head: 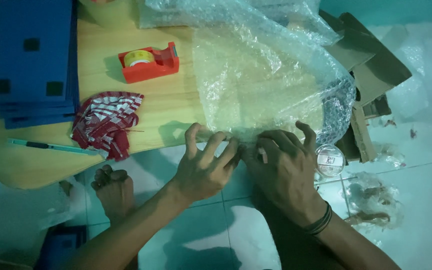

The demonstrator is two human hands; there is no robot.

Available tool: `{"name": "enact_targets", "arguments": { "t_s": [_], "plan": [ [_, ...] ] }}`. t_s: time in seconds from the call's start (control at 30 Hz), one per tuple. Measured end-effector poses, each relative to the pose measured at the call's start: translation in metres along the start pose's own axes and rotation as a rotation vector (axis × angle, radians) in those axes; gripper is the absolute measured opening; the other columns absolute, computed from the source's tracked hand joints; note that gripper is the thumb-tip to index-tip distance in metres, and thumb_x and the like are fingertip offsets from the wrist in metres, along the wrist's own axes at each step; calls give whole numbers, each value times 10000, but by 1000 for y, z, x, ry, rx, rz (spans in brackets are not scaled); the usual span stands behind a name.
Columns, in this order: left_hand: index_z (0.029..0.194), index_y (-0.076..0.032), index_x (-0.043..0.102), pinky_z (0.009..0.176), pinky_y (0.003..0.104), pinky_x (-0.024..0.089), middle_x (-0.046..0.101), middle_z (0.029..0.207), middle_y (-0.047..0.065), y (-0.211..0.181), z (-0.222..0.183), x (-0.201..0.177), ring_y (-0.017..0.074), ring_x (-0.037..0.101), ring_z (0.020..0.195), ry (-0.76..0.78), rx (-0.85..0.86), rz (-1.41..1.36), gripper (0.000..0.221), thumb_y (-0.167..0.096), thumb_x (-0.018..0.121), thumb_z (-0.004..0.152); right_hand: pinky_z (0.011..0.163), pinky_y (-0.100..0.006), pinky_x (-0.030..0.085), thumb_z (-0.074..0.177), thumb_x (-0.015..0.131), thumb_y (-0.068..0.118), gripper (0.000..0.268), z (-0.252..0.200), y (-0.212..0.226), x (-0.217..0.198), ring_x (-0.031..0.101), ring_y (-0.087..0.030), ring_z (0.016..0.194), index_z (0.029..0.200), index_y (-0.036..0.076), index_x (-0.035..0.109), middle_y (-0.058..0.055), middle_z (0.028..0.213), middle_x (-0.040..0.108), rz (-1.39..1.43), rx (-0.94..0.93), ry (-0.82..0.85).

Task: Wrapping items in bubble wrap and securing them with tape

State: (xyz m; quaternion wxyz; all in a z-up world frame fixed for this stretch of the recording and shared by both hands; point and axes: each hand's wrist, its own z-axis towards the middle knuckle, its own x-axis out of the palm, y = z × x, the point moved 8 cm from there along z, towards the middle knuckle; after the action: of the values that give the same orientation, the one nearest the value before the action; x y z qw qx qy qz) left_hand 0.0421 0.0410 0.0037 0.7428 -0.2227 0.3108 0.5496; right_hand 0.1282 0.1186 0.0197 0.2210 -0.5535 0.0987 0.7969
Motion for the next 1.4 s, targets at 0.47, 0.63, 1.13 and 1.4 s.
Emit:
{"name": "enact_targets", "arguments": {
  "t_s": [0.47,0.63,1.13,1.4],
  "plan": [
    [835,-65,748,876,682,421,662,1037,129,-3,-3,4,329,624,954,49,66,32,58,-32,731,880,1109,-765,329,801,748,116,131,-10,-8,14,737,-341,1004,864,231,749,-52,1101,751,74,24,121],
    [878,-44,733,891,682,426,658,1027,118,-4,-7,7,329,631,963,54,56,14,39,-37,721,915,1066,-749,389,808,780,111,156,-3,-4,6,729,-352,969,916,217,737,-91,1119,724,93,18,70],
    [806,-43,735,870,675,408,670,968,153,-3,-3,4,349,640,944,45,58,-1,78,9,753,861,1107,-818,294,997,482,323,386,-31,-15,53,465,-435,1447,1373,404,444,-112,1643,336,47,-123,126],
    [841,-66,728,902,652,430,671,991,95,-3,-9,9,308,646,978,30,43,20,55,-31,759,869,1245,-627,317,867,721,259,374,-40,-10,46,460,-382,1349,1219,140,684,-153,1449,467,191,-136,214]
  ]
}}
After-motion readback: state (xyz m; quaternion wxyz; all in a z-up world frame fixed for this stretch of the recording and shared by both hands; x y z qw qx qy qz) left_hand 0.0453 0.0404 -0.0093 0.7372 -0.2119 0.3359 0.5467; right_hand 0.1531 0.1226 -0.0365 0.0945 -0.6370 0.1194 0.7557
